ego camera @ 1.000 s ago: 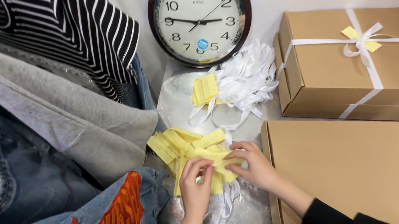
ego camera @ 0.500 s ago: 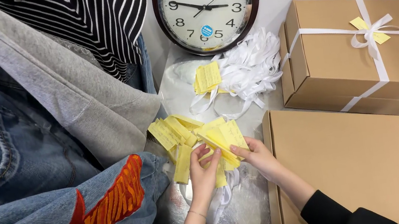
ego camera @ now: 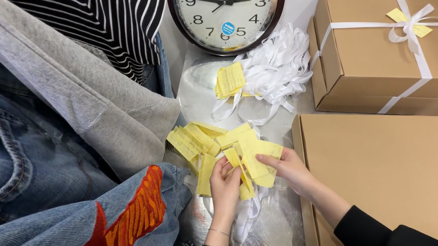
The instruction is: The person places a cardboard box on a table and attaches a yellow sticky note to the top. They then wrap a white ribbon around the box, crossing it over the top and tying a bow to secure it.
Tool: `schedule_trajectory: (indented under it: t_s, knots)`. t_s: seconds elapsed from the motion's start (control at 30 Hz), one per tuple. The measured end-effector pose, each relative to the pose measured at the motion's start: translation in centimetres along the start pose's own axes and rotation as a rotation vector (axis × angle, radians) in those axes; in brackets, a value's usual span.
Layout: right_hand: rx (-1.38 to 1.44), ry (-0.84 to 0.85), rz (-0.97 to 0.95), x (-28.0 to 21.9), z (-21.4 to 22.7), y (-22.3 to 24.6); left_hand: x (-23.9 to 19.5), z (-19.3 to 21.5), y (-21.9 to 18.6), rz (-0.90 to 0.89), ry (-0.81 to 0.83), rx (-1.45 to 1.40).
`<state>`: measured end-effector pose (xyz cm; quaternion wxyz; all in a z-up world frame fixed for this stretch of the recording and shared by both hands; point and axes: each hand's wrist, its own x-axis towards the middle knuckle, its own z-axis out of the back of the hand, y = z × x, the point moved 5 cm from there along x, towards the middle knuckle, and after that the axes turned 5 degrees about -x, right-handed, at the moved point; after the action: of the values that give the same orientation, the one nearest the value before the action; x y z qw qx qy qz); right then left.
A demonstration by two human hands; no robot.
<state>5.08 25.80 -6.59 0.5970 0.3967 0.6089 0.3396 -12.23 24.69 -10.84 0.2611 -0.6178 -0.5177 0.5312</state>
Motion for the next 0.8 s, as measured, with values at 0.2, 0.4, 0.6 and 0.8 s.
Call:
schedule_trajectory:
  t_s: [0.2,0.4,0.6,0.8]
  knots:
    - [0.016,-0.13,0.081,1.6,0.7,0.7,-0.1,2.2,-1.7,-0.023,-0.084,0.036]
    - [-0.41,-0.274,0.275,1.1,0.2,3.5,0.3,5.0,-2.9,-0.265,-0.31,0.403]
    - [-0.364,0.021,0.064,2.0,-1.4,0.4,0.2,6.5,-3.0,-0.484,-0.313,0.643]
    - [-0.689,0.041,0.001,3.1,-1.3,-4.6,0.5,8.4,0.4,-0.112,-0.28,0.737]
